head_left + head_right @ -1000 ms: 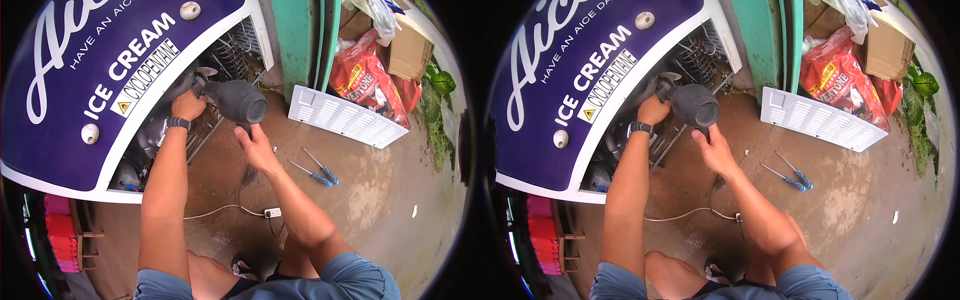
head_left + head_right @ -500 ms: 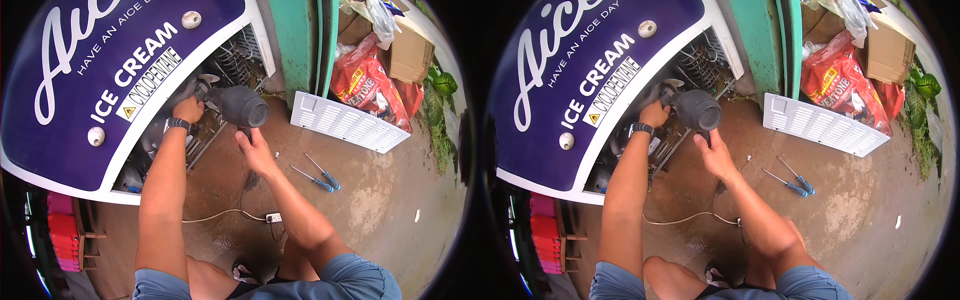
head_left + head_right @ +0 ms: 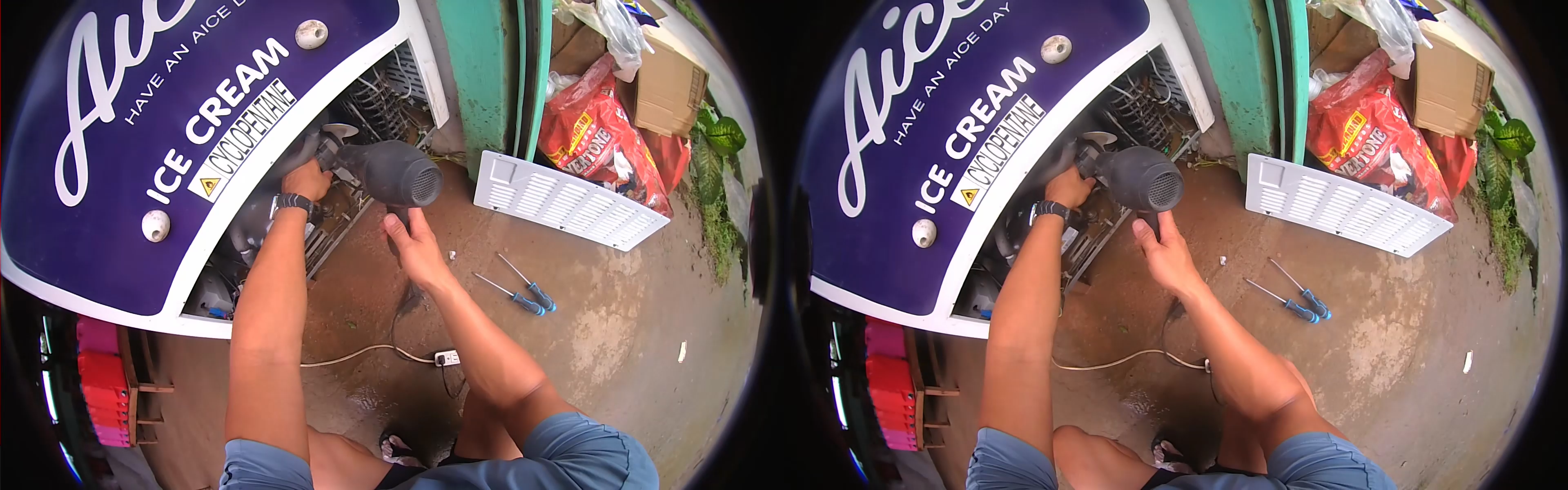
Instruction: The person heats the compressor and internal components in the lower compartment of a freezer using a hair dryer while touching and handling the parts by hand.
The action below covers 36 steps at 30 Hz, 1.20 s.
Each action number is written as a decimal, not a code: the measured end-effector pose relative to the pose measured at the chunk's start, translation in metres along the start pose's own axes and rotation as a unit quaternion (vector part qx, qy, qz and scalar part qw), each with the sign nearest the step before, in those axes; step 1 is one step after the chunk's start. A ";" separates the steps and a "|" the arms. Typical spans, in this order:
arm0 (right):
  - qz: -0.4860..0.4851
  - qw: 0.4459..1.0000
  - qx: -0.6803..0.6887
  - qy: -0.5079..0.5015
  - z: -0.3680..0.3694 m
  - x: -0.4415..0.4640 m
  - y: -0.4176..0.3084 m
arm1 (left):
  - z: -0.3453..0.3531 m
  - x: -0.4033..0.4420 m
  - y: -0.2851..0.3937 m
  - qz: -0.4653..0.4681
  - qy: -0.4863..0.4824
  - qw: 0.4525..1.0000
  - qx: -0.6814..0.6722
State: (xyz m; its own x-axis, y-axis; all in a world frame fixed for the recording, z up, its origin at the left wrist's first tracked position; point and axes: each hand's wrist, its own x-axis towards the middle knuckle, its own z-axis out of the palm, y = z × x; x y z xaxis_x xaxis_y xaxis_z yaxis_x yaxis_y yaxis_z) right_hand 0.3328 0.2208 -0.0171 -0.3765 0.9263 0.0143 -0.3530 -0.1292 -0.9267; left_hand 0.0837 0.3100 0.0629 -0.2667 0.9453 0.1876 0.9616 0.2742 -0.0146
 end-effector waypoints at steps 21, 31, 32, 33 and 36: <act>0.009 0.995 0.103 -0.001 0.005 0.014 0.006 | -0.022 -0.003 0.006 -0.009 -0.054 0.987 -0.149; 0.020 0.992 0.123 -0.006 -0.001 0.015 -0.001 | 0.001 0.012 -0.005 -0.085 -0.050 0.977 -0.187; 0.013 0.992 0.123 -0.009 -0.001 0.015 0.000 | 0.001 0.012 -0.004 -0.089 -0.047 0.977 -0.188; 0.007 0.992 0.124 -0.011 0.000 0.015 0.000 | 0.001 0.011 -0.003 -0.093 -0.044 0.977 -0.188; 0.006 0.994 0.109 -0.014 0.001 0.015 0.001 | -0.001 0.010 -0.001 -0.092 -0.047 0.973 -0.205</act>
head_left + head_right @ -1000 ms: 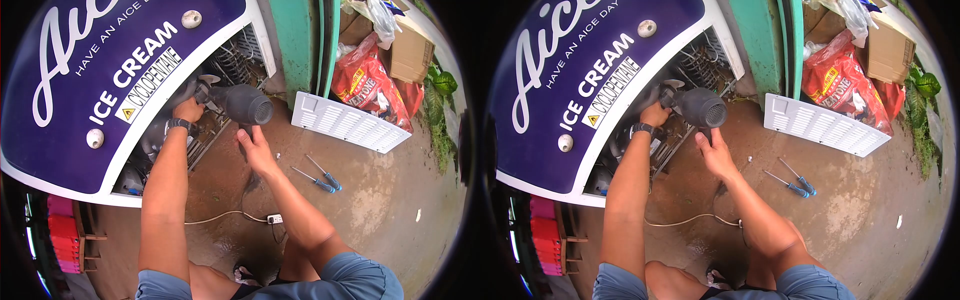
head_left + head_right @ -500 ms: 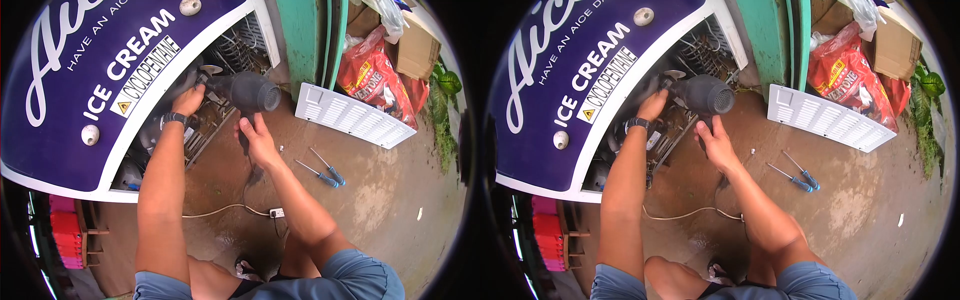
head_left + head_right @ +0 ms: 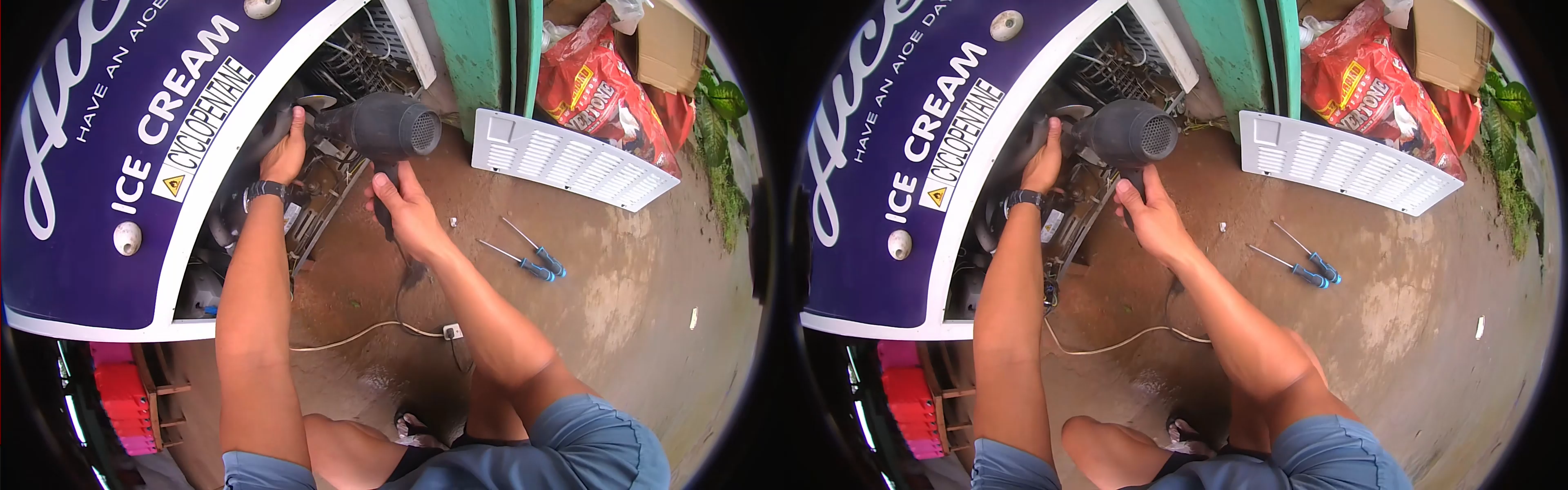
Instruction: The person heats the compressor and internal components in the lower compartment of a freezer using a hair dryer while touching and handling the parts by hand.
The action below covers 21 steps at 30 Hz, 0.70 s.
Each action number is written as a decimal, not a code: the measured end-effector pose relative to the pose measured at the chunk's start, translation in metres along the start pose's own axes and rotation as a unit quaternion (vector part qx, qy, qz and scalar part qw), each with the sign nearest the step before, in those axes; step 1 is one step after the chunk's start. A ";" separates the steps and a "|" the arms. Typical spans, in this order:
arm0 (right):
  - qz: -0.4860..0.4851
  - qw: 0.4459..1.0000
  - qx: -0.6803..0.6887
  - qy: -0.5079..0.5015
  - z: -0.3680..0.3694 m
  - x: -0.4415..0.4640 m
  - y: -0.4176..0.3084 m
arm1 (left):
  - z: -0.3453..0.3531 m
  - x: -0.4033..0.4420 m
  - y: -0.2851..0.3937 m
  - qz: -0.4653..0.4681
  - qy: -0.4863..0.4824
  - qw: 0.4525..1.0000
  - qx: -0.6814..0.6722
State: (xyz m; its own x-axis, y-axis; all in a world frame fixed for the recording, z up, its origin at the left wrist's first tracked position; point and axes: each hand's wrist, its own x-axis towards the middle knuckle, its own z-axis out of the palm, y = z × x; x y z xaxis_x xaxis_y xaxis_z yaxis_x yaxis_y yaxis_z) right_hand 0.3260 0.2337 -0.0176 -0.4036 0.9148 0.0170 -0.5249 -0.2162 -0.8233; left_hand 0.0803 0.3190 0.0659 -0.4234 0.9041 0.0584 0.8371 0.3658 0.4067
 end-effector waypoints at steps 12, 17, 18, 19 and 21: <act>0.025 1.000 0.013 0.006 0.015 -0.008 0.014 | -0.001 0.002 0.001 0.002 0.007 1.000 0.016; 0.017 1.000 -0.009 0.006 0.016 -0.012 0.021 | -0.007 -0.010 0.015 -0.046 -0.013 0.999 0.000; 0.015 1.000 -0.013 0.007 0.016 -0.012 0.025 | -0.007 -0.008 0.013 -0.040 -0.009 0.999 0.010; 0.015 1.000 -0.013 0.006 0.016 -0.013 0.028 | -0.006 -0.007 0.011 -0.033 -0.006 0.999 0.020; 0.020 0.999 -0.027 0.015 0.017 -0.013 0.030 | -0.005 -0.008 0.012 -0.032 0.002 0.999 0.021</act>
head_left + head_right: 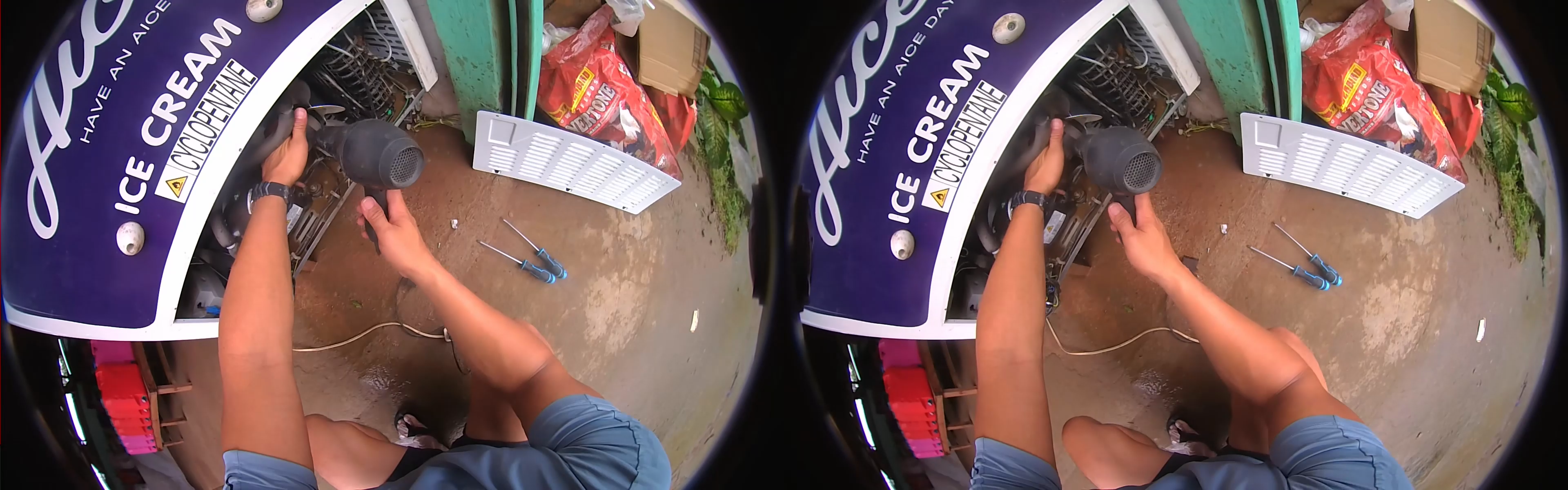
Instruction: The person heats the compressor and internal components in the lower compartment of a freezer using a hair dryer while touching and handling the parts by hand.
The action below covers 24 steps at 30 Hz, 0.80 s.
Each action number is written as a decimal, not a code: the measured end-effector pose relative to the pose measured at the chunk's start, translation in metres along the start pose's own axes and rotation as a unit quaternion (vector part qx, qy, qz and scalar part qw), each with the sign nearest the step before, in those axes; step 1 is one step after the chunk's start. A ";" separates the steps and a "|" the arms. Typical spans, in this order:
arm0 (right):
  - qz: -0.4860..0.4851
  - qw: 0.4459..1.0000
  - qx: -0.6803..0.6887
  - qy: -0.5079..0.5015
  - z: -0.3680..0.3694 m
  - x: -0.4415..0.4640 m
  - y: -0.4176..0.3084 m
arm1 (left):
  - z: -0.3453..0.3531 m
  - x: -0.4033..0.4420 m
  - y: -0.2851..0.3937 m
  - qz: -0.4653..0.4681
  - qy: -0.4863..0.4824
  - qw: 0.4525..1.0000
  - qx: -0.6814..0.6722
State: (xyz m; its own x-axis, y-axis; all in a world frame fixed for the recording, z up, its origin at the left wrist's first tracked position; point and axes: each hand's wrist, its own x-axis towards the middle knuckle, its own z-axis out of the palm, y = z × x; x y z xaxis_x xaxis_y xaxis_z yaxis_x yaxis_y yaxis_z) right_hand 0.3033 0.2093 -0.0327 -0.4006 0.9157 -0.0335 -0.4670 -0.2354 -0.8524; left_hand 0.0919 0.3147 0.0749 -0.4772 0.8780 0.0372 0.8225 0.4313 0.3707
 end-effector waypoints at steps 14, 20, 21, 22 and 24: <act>-0.012 1.000 0.000 -0.004 -0.003 0.002 -0.005 | 0.004 0.009 -0.008 0.017 0.005 1.000 0.025; -0.013 1.000 0.007 -0.005 -0.002 0.002 -0.009 | 0.005 0.010 -0.010 0.007 -0.001 1.000 0.010; -0.016 1.000 0.008 -0.004 -0.002 0.001 -0.009 | 0.005 0.009 -0.008 0.007 0.000 1.000 0.009; -0.016 1.000 0.008 -0.003 -0.003 0.002 -0.007 | 0.005 0.007 -0.006 0.006 0.002 1.000 0.008; -0.017 1.000 0.014 -0.012 -0.003 0.005 -0.004 | -0.003 -0.009 0.011 -0.038 -0.011 0.999 0.002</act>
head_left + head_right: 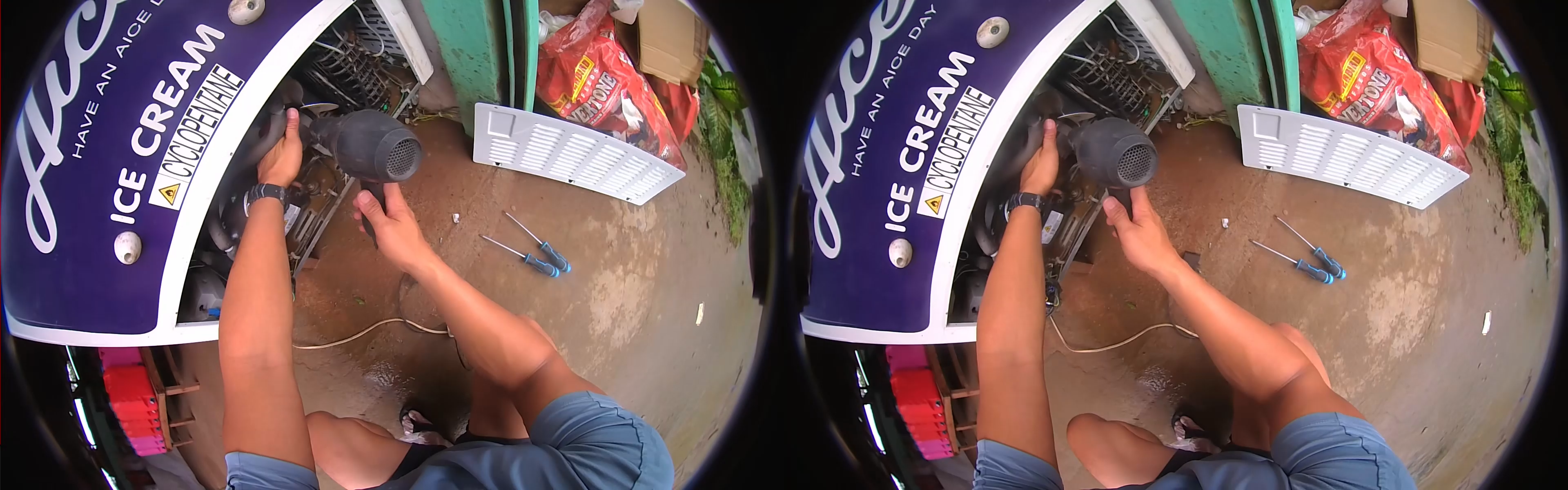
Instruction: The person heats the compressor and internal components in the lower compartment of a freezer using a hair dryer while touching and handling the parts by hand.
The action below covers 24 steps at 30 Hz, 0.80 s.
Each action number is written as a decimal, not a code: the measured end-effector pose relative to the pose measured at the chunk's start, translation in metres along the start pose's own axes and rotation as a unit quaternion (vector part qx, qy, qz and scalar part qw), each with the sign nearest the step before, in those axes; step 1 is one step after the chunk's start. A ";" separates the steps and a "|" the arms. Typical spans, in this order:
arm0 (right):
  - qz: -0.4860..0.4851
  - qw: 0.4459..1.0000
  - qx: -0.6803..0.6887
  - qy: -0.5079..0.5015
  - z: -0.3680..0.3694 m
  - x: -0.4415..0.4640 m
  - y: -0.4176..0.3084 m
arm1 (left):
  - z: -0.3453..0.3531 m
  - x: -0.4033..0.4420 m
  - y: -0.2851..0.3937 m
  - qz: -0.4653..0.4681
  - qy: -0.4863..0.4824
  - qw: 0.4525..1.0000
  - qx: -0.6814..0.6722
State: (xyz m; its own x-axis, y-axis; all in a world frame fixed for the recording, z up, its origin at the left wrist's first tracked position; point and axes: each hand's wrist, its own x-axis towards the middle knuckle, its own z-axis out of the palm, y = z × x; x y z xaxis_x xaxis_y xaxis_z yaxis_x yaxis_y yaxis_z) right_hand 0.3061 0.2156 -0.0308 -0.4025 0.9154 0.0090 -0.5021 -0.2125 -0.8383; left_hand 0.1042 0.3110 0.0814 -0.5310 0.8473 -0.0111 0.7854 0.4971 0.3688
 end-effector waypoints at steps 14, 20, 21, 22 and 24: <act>-0.012 0.999 -0.027 0.012 -0.002 0.001 -0.003 | 0.003 0.004 -0.005 0.017 0.016 1.000 0.016; -0.006 1.000 -0.012 0.001 -0.001 0.002 -0.004 | 0.006 0.013 -0.011 0.023 0.030 0.998 0.041; -0.008 1.000 -0.004 -0.002 -0.001 0.002 -0.003 | 0.006 0.013 -0.012 0.023 0.033 0.998 0.051; -0.008 1.000 -0.004 -0.002 0.000 0.002 -0.003 | 0.006 0.013 -0.012 0.023 0.033 0.998 0.051; 0.010 1.000 0.001 -0.001 0.001 0.002 -0.003 | 0.006 0.010 -0.010 0.035 0.047 0.997 0.044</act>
State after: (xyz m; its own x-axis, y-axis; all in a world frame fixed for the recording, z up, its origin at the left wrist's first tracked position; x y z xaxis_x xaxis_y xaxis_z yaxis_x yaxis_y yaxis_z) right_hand 0.3061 0.2180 -0.0278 -0.4134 0.9105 -0.0065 -0.4951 -0.2308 -0.8376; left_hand 0.0930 0.3156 0.0720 -0.4972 0.8618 0.1001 0.8447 0.4545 0.2826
